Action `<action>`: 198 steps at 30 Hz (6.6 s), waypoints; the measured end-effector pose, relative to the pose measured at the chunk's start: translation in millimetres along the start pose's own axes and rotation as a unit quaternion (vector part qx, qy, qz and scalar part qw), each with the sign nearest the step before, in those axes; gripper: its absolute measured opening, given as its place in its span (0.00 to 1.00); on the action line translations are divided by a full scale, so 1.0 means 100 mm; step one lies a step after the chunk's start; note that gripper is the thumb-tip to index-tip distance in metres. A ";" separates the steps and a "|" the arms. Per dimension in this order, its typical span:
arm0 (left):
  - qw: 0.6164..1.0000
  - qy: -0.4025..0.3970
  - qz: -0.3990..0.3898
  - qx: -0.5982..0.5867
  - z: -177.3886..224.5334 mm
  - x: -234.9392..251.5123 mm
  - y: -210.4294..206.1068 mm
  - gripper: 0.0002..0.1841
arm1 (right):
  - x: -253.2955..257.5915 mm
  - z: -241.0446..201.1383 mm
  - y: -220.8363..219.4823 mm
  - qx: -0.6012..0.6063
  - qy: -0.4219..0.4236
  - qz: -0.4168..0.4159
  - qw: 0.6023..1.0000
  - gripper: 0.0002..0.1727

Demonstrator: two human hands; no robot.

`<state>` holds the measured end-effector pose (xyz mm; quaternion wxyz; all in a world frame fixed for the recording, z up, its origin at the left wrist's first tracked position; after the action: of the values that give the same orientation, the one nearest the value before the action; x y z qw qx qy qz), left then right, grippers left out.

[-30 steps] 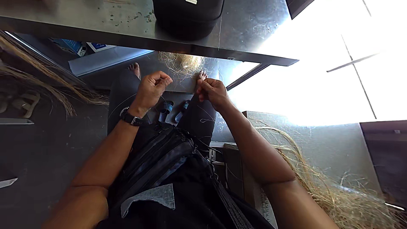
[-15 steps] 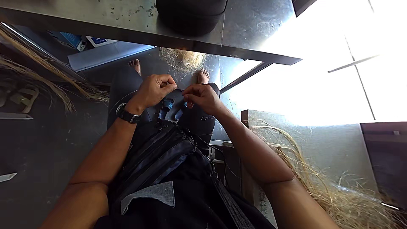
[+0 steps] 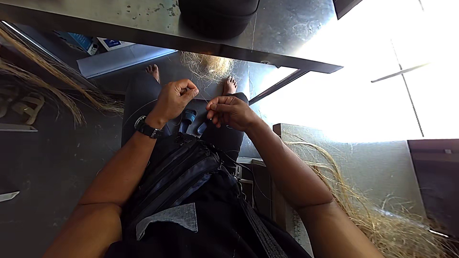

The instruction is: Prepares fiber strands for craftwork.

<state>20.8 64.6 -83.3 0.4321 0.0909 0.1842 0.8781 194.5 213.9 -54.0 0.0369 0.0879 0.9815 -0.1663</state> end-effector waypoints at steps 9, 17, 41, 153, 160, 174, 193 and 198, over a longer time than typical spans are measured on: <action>1.000 -0.006 -0.001 0.019 0.03 -0.07 -0.27 0.10 | 0.08 0.01 0.12 0.106 0.077 0.072 0.989 0.16; 0.994 -0.068 0.010 0.089 0.17 -0.25 -0.48 0.11 | 0.10 0.07 0.09 -0.091 0.088 0.110 0.986 0.17; 0.990 -0.009 -0.014 -0.141 -0.02 -0.13 -0.56 0.09 | 0.10 0.01 0.23 -0.172 0.146 0.159 0.961 0.13; 0.999 -0.001 0.026 -0.044 -0.08 -0.11 -0.62 0.13 | 0.13 0.16 0.16 -0.170 0.034 0.162 0.971 0.03; 0.993 -0.035 0.051 -0.102 -0.04 -0.13 -0.59 0.10 | -0.01 0.03 0.00 -0.146 -0.022 0.185 0.972 0.08; 0.992 0.009 -0.002 -0.128 -0.08 -0.10 -0.59 0.10 | 0.01 0.05 0.01 -0.179 0.010 0.058 0.982 0.05; 0.998 -0.033 -0.017 -0.047 -0.05 -0.14 -0.59 0.13 | 0.12 0.10 0.23 -0.090 -0.014 0.115 0.989 0.05; 0.999 -0.049 0.001 -0.007 -0.03 -0.15 -0.58 0.14 | 0.12 0.10 0.22 -0.081 -0.017 0.127 0.988 0.04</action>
<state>70.9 84.0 -109.7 0.4407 0.1311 0.1564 0.8742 187.2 233.1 -71.4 0.0814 0.2057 0.9718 -0.0813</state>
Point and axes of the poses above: each hand's wrist, its own x-axis towards the middle knuckle, its own y-axis out of the back of the hand, z = x × y, the point moved 2 cm from there along x, towards the middle knuckle, and after that the axes turned 14 degrees about y, right-handed, at the moved point
